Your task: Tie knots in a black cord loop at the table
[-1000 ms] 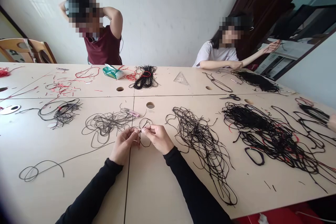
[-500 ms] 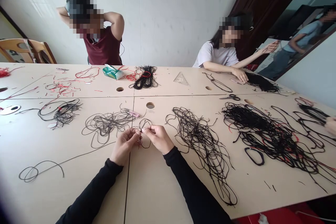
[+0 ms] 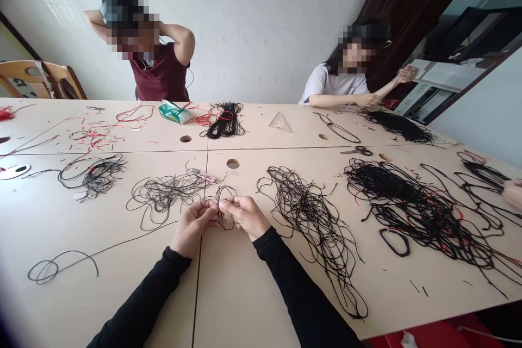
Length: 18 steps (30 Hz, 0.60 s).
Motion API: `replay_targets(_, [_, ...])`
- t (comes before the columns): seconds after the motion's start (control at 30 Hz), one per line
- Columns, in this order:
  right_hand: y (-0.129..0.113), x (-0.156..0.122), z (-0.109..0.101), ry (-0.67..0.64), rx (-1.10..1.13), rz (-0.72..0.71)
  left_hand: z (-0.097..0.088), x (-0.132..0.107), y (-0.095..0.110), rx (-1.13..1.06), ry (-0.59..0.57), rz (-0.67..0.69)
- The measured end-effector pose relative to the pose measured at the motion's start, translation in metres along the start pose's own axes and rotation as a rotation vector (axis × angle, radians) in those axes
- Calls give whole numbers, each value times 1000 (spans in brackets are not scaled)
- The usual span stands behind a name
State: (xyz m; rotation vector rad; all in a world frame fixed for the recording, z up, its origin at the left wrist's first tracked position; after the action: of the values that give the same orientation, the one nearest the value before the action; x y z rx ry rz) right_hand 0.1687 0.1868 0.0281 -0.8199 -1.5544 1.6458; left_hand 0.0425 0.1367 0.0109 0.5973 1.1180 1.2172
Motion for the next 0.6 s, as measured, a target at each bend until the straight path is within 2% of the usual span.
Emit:
replay_targets(0.3, [-1, -1, 0, -8, -56, 21, -1, 1, -2, -20, 9, -10])
replay_targets(0.6, [0, 1, -4, 8, -102, -16, 2, -2, 2, 37, 42, 87])
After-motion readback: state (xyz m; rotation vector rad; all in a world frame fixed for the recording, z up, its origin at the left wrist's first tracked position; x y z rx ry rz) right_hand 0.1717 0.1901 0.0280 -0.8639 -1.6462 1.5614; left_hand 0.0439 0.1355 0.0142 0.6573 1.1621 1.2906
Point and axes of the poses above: each hand's wrist, its own x-axis towards the middle knuckle, its own z-axis out of the palm, y = z × x, the point moved 3 cm from there along x, towards the middle knuckle, and after that the axes turned 14 degrees about -z, right-handed, at the moved point
